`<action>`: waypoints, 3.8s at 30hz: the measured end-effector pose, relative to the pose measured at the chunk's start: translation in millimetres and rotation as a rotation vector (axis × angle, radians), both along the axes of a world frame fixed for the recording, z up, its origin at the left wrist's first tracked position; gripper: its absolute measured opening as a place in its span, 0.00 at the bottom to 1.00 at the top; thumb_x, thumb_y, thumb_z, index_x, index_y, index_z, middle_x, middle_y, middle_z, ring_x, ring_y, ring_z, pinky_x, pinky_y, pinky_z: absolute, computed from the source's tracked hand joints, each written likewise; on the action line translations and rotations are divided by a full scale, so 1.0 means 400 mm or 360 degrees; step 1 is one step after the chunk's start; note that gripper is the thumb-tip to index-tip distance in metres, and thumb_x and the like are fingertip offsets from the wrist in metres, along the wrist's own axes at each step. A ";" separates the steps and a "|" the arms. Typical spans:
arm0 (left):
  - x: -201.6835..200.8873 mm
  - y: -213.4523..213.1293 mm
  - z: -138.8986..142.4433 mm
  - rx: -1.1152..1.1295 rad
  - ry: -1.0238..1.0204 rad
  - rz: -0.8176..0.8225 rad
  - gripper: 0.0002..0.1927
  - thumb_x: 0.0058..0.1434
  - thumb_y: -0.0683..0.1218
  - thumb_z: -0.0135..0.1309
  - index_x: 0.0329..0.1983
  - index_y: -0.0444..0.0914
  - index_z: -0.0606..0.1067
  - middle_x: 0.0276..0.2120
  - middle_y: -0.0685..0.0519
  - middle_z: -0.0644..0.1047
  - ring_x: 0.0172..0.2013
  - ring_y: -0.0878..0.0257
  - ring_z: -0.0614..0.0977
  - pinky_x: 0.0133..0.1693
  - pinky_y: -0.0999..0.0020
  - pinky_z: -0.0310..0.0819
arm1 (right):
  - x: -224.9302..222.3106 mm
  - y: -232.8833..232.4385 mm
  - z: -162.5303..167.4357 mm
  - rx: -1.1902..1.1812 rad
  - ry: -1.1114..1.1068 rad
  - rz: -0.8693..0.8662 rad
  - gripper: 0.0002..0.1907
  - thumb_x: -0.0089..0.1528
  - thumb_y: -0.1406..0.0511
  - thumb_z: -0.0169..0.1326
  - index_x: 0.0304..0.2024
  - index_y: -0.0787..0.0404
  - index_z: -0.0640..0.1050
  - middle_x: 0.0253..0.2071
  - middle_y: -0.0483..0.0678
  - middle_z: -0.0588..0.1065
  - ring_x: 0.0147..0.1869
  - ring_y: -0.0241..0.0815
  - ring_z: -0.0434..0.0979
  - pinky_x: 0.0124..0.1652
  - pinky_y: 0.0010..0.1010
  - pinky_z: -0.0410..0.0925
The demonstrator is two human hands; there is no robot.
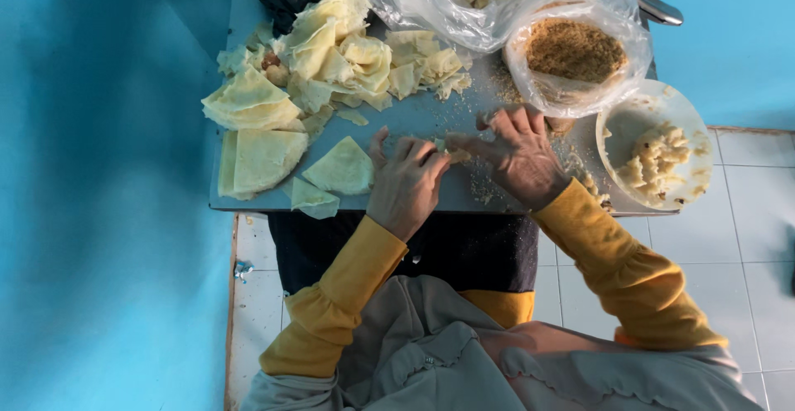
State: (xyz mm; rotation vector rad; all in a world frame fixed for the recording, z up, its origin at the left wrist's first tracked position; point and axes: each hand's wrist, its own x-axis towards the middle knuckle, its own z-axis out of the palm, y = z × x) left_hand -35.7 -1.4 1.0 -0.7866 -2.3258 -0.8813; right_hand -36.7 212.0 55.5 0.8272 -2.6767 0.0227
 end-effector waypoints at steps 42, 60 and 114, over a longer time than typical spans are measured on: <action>-0.045 0.025 0.032 0.0068 -0.0280 0.0060 0.03 0.53 0.42 0.62 0.30 0.44 0.81 0.36 0.56 0.76 0.48 0.56 0.76 0.56 0.46 0.57 | 0.010 -0.068 0.020 -0.1039 -0.0572 0.0007 0.30 0.62 0.80 0.56 0.65 0.60 0.67 0.39 0.48 0.77 0.42 0.35 0.80 0.42 0.28 0.75; -0.034 -0.015 0.018 -0.0517 0.0402 -0.0040 0.07 0.61 0.44 0.56 0.42 0.40 0.79 0.37 0.54 0.72 0.48 0.58 0.74 0.66 0.45 0.55 | 0.043 -0.040 -0.018 -0.0625 -0.0111 0.0134 0.20 0.64 0.72 0.58 0.57 0.61 0.70 0.43 0.55 0.79 0.47 0.56 0.82 0.41 0.40 0.76; -0.083 0.046 0.054 -0.1173 0.0096 0.0084 0.17 0.49 0.49 0.58 0.37 0.33 0.84 0.56 0.47 0.71 0.63 0.51 0.65 0.67 0.39 0.50 | 0.037 -0.087 -0.036 0.0044 -0.0080 -0.0192 0.36 0.61 0.69 0.47 0.71 0.74 0.56 0.73 0.62 0.63 0.76 0.59 0.61 0.71 0.61 0.45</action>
